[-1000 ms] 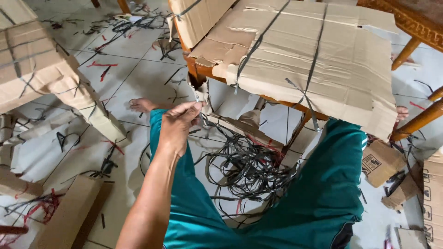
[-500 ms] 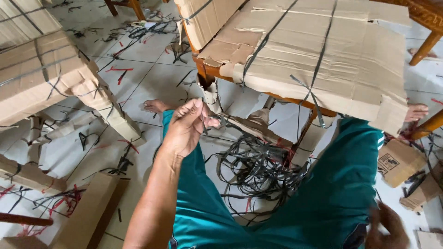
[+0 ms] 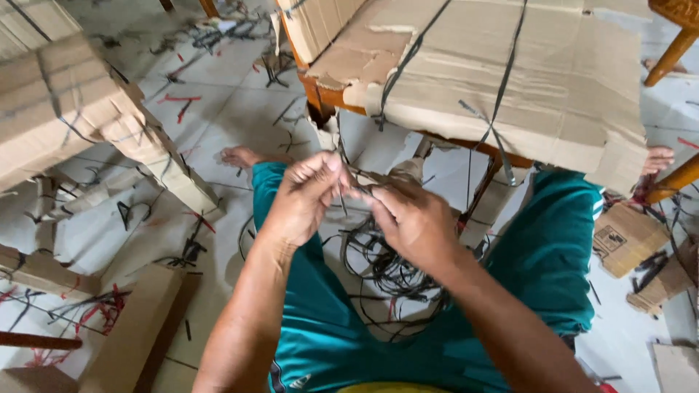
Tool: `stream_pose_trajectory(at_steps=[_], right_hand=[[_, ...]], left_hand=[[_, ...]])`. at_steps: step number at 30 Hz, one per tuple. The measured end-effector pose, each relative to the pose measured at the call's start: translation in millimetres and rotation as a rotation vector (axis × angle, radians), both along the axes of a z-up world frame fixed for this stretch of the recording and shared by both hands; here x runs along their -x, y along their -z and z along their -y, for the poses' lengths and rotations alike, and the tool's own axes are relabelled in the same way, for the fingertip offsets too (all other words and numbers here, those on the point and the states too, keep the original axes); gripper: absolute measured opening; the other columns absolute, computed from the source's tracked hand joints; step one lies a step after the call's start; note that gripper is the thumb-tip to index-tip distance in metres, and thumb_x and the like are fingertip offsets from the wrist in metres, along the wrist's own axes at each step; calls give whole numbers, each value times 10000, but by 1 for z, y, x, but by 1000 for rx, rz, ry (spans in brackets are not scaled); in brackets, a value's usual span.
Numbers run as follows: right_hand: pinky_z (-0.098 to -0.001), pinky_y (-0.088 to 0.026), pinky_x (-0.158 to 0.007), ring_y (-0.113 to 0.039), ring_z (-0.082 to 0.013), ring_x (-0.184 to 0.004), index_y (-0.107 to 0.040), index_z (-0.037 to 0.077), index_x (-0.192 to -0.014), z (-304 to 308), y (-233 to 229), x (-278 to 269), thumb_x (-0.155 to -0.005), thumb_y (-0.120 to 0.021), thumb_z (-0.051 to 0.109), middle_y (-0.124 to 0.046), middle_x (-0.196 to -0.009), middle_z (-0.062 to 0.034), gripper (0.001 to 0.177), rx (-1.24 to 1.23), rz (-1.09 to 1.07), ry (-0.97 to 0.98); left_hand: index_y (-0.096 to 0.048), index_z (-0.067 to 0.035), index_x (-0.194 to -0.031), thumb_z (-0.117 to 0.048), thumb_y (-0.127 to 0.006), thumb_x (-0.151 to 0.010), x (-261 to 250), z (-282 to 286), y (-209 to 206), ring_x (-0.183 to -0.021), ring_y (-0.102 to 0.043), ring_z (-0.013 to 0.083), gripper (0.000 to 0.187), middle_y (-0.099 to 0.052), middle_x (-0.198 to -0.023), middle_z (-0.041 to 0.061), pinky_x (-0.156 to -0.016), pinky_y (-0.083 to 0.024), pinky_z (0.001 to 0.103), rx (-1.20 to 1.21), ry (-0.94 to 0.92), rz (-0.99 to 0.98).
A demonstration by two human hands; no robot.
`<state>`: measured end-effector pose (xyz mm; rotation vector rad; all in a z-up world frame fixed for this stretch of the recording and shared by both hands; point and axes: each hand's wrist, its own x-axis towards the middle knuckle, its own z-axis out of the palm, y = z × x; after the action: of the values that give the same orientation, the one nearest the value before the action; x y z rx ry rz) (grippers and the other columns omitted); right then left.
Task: Wrapping wooden chairs with cardboard and securing them with plastic straps for transport.
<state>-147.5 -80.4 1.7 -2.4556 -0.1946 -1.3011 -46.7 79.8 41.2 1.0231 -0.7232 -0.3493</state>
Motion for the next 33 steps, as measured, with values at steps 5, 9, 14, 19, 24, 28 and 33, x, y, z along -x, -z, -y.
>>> stream_pose_trajectory(at_steps=[5,9,14,19,24,28,33], right_hand=[[-321,-587,-629,-678,-244,-702,-668,116,-965,16,-57,24,-955,-615,2,-668,-811,-85,126,23,-127,-211],[-367,-537,-645,-648,-291,-680,-654,15,-972,20,-79,33,-986,-597,-103,-654,-787,-168,132,-265,-74,-249],[-333,-646,-856,-752,-227,-945,-554,-5,-1206,76,-64,87,-1171,-468,33,-677,-995,-118,100,-694,-61,-255],[-423,-572,-1126,-621,-253,-1159,-358,70,-1508,185,12,177,-1264,-194,558,-479,-1148,-84,570,-585,-52,-20],[-382,-432,-681,-616,-282,-888,-685,-85,-1343,212,112,235,-1516,-417,263,-677,-1164,-215,472,-313,-127,803],[-548,-212,-1382,-261,-446,-1625,-108,-60,-1618,16,-74,133,-887,-680,81,-168,-1717,-321,938,-253,-157,-70],[-288,-596,-613,-682,-149,-624,-701,-6,-1002,68,-57,116,-1011,-541,132,-738,-764,-85,211,-678,-648,-496]], left_hand=[[-664,-42,-914,-241,-627,-1043,1,10,1,-858,-746,226,240,-692,-848,110,-874,-618,363,-2,-53,-32],[-583,-6,-1211,-403,-610,-1010,22,18,20,-1092,-663,444,446,-654,-1093,268,-984,-517,622,-455,214,324],[-735,-32,-1034,-430,-625,-935,-28,-28,64,-765,-680,163,425,-734,-908,78,-678,-607,312,-702,271,240],[-714,-48,-828,-282,-713,-970,-67,-102,19,-526,-368,56,274,-463,-613,-40,-460,-259,225,-780,35,131],[-769,-50,-954,-236,-691,-961,-30,-68,-41,-871,-639,120,202,-745,-1083,18,-800,-503,272,-782,-103,332],[-752,-49,-983,-140,-717,-952,33,1,-80,-658,-638,70,102,-794,-887,15,-594,-503,225,-504,169,776],[-680,-108,-989,-34,-603,-971,-19,-12,-101,-950,-718,120,108,-731,-1000,20,-936,-611,287,-255,19,562]])
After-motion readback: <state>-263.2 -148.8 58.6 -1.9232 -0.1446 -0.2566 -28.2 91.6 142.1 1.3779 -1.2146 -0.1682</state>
